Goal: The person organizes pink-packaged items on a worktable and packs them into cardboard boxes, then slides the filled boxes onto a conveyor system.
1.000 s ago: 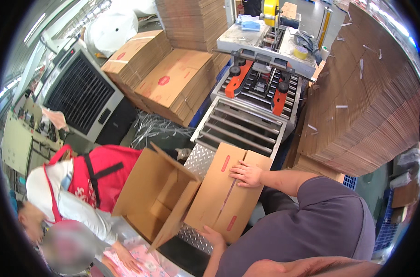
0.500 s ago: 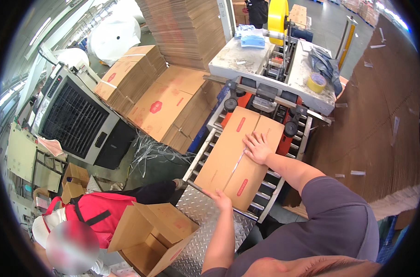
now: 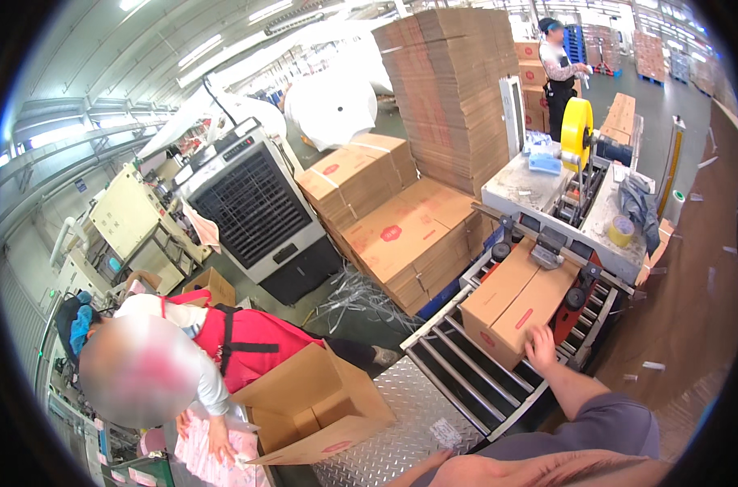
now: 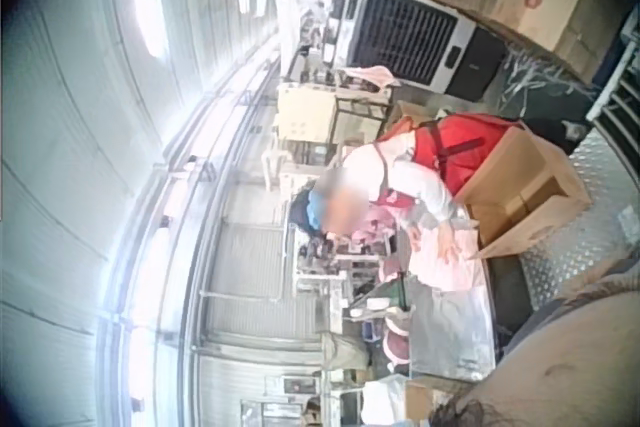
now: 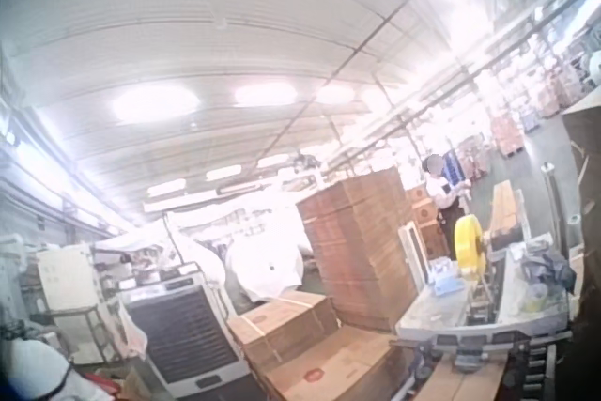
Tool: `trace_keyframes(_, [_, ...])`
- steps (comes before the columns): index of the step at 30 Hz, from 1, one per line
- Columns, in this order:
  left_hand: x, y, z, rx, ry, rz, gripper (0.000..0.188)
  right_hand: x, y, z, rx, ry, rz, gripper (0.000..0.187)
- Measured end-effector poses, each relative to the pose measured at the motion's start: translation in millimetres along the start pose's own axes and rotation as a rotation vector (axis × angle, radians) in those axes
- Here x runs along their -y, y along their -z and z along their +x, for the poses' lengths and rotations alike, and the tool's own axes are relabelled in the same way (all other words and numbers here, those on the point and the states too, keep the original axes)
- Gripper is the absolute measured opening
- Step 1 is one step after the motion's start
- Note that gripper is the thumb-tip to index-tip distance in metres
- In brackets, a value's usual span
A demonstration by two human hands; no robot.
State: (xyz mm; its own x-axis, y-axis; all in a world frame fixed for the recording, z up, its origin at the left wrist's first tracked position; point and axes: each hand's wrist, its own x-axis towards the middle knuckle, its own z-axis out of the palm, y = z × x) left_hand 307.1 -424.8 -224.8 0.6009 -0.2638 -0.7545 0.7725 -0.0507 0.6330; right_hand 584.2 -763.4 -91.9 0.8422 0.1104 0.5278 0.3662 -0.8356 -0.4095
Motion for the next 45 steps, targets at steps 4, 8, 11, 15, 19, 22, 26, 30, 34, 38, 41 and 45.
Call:
trace_keyframes(4, [42, 49, -44, -0.109, 0.102, 0.020, 0.061, 58, 85, -83, 0.099, -0.088, 0.178, 0.043])
trace_keyframes(8, [68, 89, -79, -0.176, 0.061, 0.057, 0.061, 149, 251, -37, -0.215, 0.056, 0.087, 0.046])
trace_keyframes(11, [93, 114, -104, -0.192, 0.046, 0.075, 0.061, 196, 408, 0, -0.579, 0.296, -0.358, 0.063])
trace_keyframes(15, [113, 133, -135, -0.168, 0.016, 0.125, 0.061, 236, 626, 4, -0.781, -0.049, -1.187, 0.073])
trace_keyframes(19, [130, 151, -153, -0.141, -0.060, 0.077, 0.058, 159, 688, -35, -0.595, -0.205, -1.074, 0.058])
trace_keyframes(22, [139, 148, -175, -0.264, -0.141, 0.046, 0.053, 159, 705, -48, -0.583, -0.273, -0.935, 0.039])
trace_keyframes(26, [153, 161, -202, -0.250, -0.160, 0.186, 0.065, 315, 641, -34, -0.746, 0.570, -1.120, 0.019])
trace_keyframes(30, [116, 133, -280, -0.515, -0.532, 0.522, 0.086, 510, 535, -43, -0.729, 1.128, -0.985, 0.018])
trace_keyframes(34, [43, 73, -365, -0.856, -0.922, 0.752, 0.108, 599, 497, -25, -0.351, 1.390, -0.547, 0.039])
trace_keyframes(38, [24, 62, -465, -1.163, -0.765, 0.939, 0.117, 544, 448, 36, -0.418, 1.128, -0.004, 0.058])
trace_keyframes(41, [55, 103, -540, -1.379, -0.766, 0.862, 0.077, 461, 330, 54, -0.349, 0.511, 0.701, 0.053])
trace_keyframes(45, [42, 106, -586, -1.413, -0.717, 1.151, 0.033, 377, 205, 22, -0.251, 0.253, 0.611, 0.050])
